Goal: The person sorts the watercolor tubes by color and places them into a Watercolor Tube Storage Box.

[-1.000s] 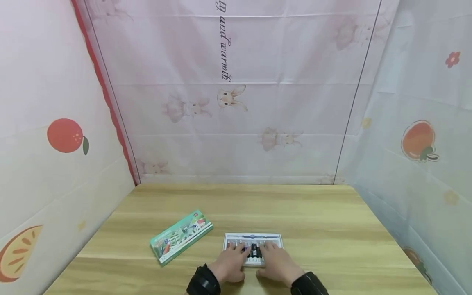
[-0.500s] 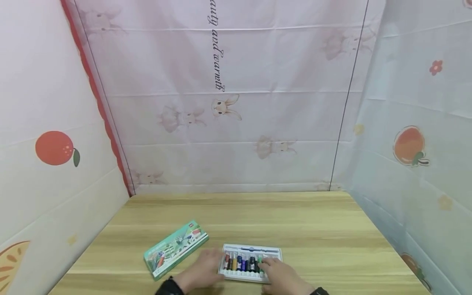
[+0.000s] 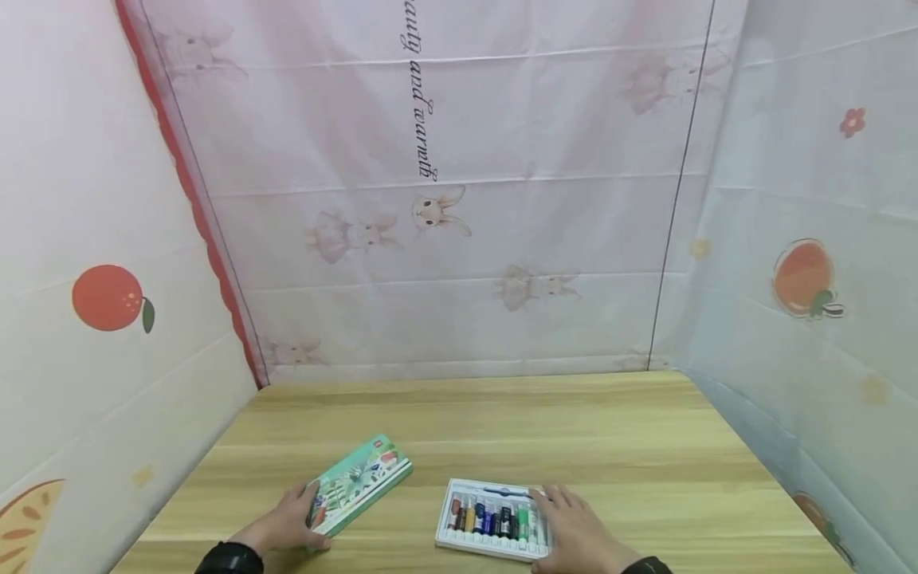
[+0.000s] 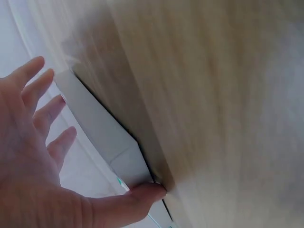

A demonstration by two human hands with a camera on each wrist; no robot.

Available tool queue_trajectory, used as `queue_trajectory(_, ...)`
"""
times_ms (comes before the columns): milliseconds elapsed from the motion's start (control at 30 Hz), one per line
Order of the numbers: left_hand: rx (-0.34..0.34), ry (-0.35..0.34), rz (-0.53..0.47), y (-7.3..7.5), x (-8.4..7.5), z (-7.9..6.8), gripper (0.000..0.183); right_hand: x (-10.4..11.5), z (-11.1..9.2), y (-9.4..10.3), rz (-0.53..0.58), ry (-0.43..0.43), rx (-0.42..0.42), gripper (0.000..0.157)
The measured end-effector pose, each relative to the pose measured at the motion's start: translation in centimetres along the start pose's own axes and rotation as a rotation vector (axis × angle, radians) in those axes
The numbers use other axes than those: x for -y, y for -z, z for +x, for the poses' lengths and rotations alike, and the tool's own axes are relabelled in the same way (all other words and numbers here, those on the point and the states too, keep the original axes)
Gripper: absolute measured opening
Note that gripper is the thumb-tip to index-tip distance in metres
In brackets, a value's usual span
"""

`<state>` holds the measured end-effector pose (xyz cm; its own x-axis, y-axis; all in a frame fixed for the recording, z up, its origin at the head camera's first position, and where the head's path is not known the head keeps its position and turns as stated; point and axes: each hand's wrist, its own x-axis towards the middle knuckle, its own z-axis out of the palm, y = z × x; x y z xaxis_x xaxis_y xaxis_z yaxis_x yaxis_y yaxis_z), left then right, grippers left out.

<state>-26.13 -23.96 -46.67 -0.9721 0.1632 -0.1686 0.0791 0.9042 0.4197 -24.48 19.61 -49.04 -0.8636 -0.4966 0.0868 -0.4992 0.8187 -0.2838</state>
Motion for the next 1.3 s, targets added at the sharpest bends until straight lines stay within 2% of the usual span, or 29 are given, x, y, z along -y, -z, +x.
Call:
queue_trajectory(100,0.025,-0.066,-0.042,-0.2,-0.6,-0.1,0.1,-0.4,-0.3,0.1,-0.009,-0.042,-0.031,0.099)
queue_trajectory(300,0.188,-0.236,-0.123,-0.3,-2.4,-0.9,0.093,-0.7,-1.3,0.6,-0.003,-0.188,-0.059,0.102)
queue_trajectory(433,0.213,-0.294,-0.123,-0.6,-3.5,-1.0,0.092,-1.0,-1.9,1.1,-0.022,-0.224,-0.083,0.102)
queue_trajectory(633,0.193,-0.283,-0.085,-1.1,-4.5,-0.8,0.095,-1.2,-2.4,1.2,-0.019,-0.195,-0.057,0.101)
queue_trajectory(833,0.211,-0.292,-0.086,-1.3,-5.1,-0.5,0.094,-1.5,-2.7,1.3,-0.014,-0.139,-0.031,0.099)
queue_trajectory(1133,0.269,-0.297,-0.081,-1.3,-6.1,-0.3,0.089,-2.5,-2.5,2.0,0.061,-0.059,0.058,0.096)
queue_trajectory(1300,0.267,-0.299,-0.066,-1.4,-6.6,-0.3,0.089,-3.0,-2.5,2.5,0.108,-0.028,0.078,0.092)
